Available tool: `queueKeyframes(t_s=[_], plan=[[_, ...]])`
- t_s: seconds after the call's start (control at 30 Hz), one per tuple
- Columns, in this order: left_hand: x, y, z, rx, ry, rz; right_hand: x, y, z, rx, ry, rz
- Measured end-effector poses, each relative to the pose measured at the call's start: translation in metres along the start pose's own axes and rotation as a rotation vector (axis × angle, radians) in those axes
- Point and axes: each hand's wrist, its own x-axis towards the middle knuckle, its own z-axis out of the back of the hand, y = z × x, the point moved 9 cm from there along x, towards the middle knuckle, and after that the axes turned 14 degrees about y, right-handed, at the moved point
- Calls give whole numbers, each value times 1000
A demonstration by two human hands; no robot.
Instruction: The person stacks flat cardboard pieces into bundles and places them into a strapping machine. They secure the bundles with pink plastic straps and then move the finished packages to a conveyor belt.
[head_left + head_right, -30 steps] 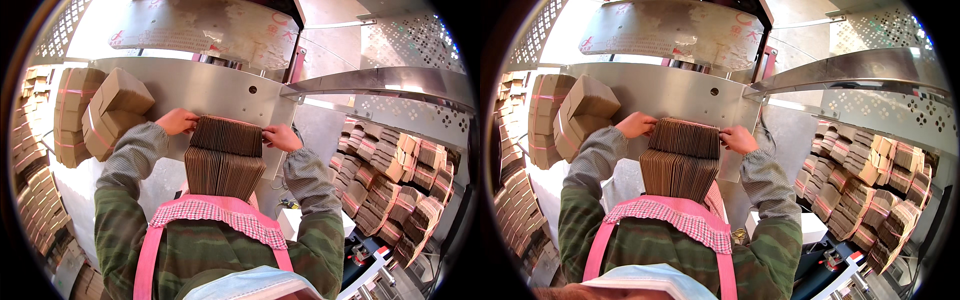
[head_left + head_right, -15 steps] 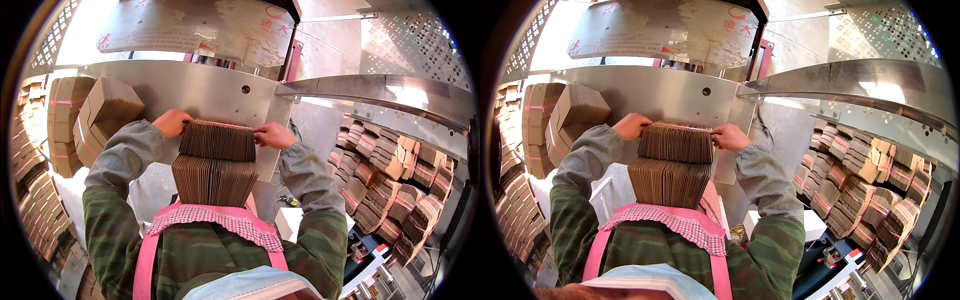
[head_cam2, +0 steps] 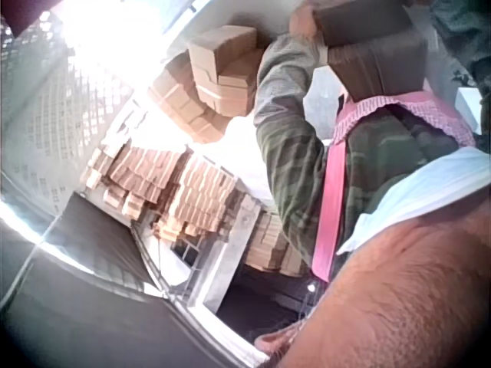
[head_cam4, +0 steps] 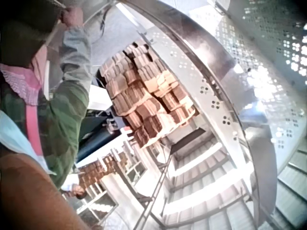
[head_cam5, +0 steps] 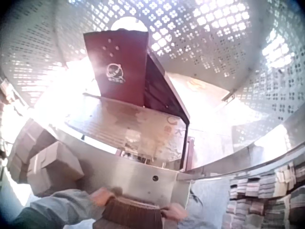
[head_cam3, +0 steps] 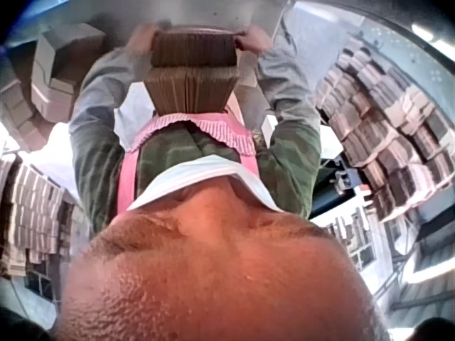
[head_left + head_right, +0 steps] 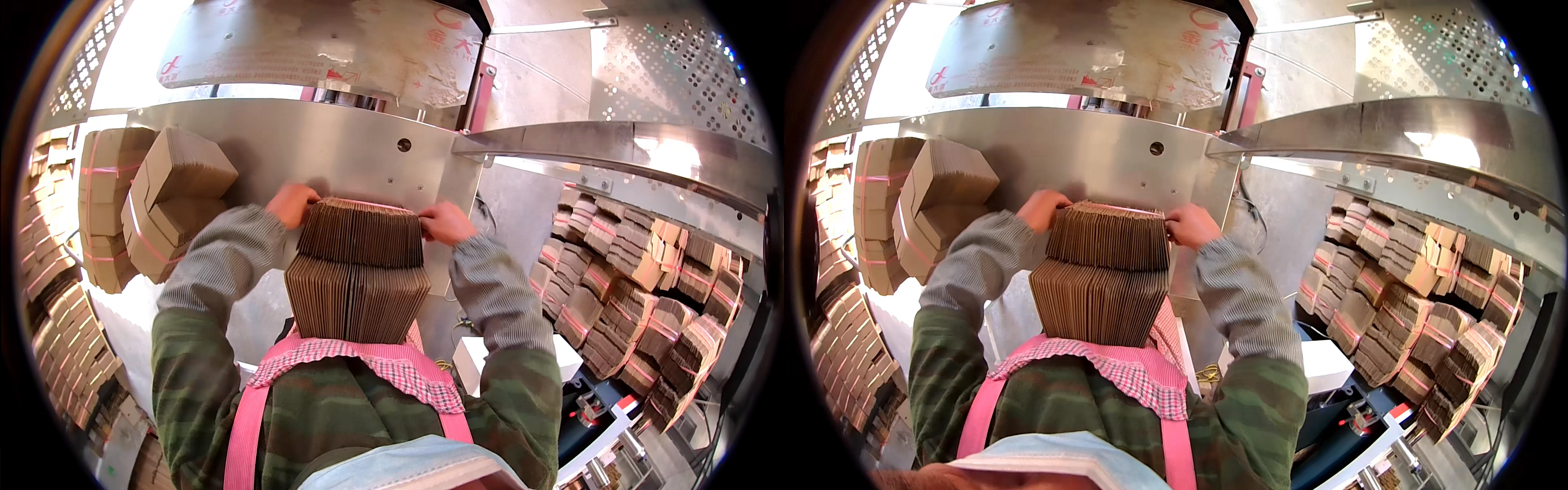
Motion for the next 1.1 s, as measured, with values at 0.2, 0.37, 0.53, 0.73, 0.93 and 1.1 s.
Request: queueKeyframes(t_s=[0.2,0.37,0.53,0.73,0.93,1.1], plan=[[-61,98,-87,-817,-96,-41,-74,-51,-69,675,-296,-26],[-61,80,-101,-534,-51,-82,-68,-59,-109,831,-291,72],[-64,64,-91,-399,-5,-57,-61,-81,-114,591,-239,2],[-67,76,-118,-355,-22,-63,-65,-111,-135,719,-293,113],[-68,64,-116,-81,-231,-48,-76,-135,-152,1004,-342,77],[-67,68,-121,-126,-311,-65,-107,-126,-158,1093,-372,61]])
